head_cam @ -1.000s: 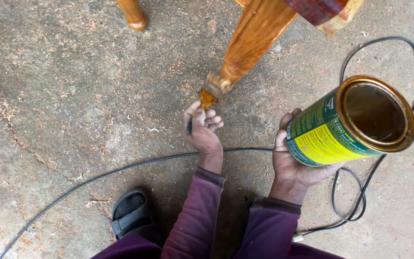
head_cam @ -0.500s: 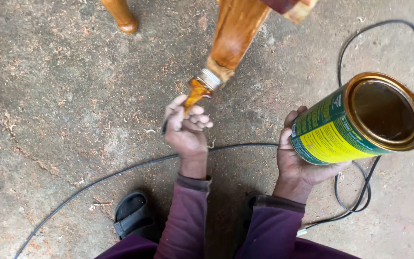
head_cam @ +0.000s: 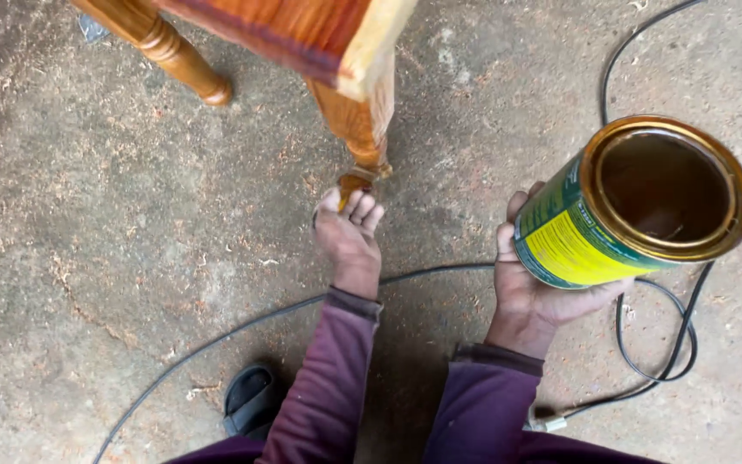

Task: Staining or painting a wooden table with a brush.

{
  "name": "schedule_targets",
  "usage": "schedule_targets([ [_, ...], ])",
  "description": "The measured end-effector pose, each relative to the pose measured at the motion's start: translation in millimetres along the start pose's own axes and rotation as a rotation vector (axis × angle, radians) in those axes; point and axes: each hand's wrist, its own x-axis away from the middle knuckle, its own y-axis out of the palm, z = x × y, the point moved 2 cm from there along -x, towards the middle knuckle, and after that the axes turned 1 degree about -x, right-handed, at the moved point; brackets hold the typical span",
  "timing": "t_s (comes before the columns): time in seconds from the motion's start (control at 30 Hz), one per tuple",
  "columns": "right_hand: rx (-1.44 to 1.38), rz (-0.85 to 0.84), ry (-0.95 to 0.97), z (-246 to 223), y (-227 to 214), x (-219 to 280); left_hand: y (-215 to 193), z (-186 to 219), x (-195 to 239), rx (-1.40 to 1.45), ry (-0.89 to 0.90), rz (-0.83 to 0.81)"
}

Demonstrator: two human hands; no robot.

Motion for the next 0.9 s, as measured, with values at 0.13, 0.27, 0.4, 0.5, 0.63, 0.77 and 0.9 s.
schedule_targets([
  [0.13,0.003,0.038,-0.033,4,-4,-10,-24,26,38,0.205,0.122,-0.494],
  [0.27,-0.005,0.113,-0.031,3,-21,-19,31,73,96,-0.08,0.174,-0.176],
  [0.4,-0.04,0.165,-0.006,5,-19,-29,59,110,136,-0.132,0.242,-0.298],
  [0.5,-0.09,0.154,-0.014,4,-14,-30,88,134,173,-0.135,0.279,-0.38],
  [0.63,-0.163,0.07,-0.009,2,9,-40,104,152,203,-0.051,0.332,-0.476],
  [0.77,-0.189,0.077,-0.022,-2,20,-35,113,165,210,0.073,0.284,-0.575],
  [0.9,-0.089,0.065,-0.041,-2,27,-28,81,144,160,0.167,0.348,-0.717],
])
